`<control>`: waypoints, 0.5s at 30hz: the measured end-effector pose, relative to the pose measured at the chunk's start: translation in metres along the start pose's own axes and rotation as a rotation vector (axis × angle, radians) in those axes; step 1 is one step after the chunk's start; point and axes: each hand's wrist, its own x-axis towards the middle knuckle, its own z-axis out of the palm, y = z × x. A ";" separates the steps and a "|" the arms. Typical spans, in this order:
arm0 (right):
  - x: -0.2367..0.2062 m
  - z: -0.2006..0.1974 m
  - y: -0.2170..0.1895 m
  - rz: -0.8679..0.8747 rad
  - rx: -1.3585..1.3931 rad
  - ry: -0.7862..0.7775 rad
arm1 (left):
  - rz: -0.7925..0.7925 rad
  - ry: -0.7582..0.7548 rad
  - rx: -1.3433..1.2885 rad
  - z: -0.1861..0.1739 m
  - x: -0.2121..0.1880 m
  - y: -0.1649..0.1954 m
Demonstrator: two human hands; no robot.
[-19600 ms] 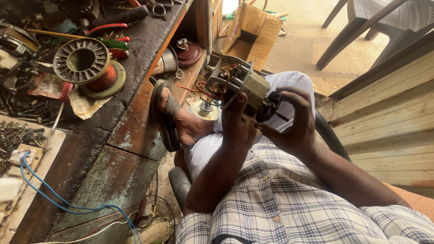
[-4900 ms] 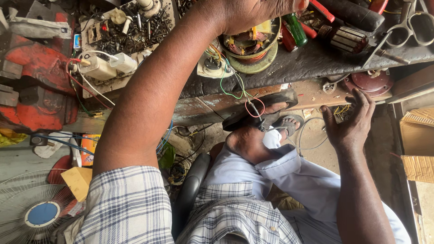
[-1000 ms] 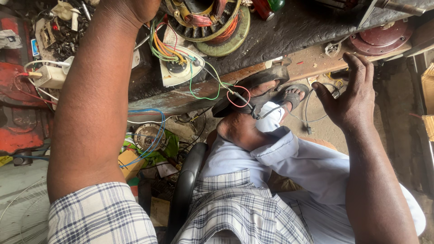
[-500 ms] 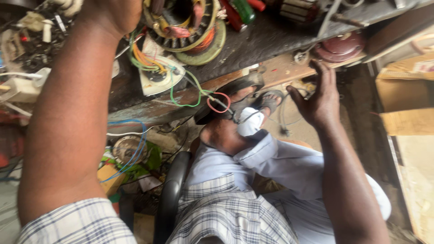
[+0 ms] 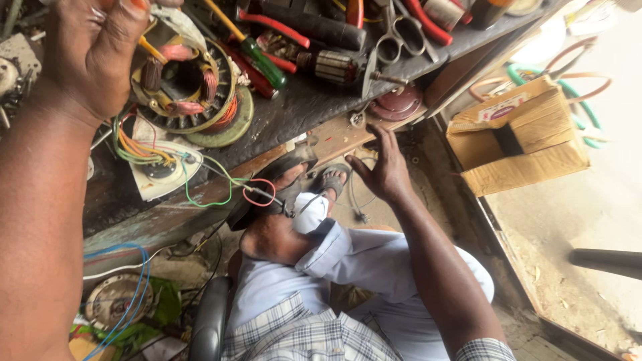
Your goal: The person disassembles a small electrical motor, inspects the internal components, and uses a screwdriver to adjust parts. They then handle a separate stator assembly, using pliers to manipulate wires and components.
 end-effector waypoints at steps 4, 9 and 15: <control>-0.002 0.003 0.001 -0.063 -0.019 0.058 | -0.027 -0.020 -0.248 -0.001 0.001 0.004; -0.006 0.011 0.001 -0.050 0.006 0.075 | -0.008 0.028 -0.143 -0.010 -0.006 -0.002; -0.009 0.017 -0.002 -0.047 -0.008 0.049 | -0.003 0.039 -0.171 -0.008 -0.005 -0.010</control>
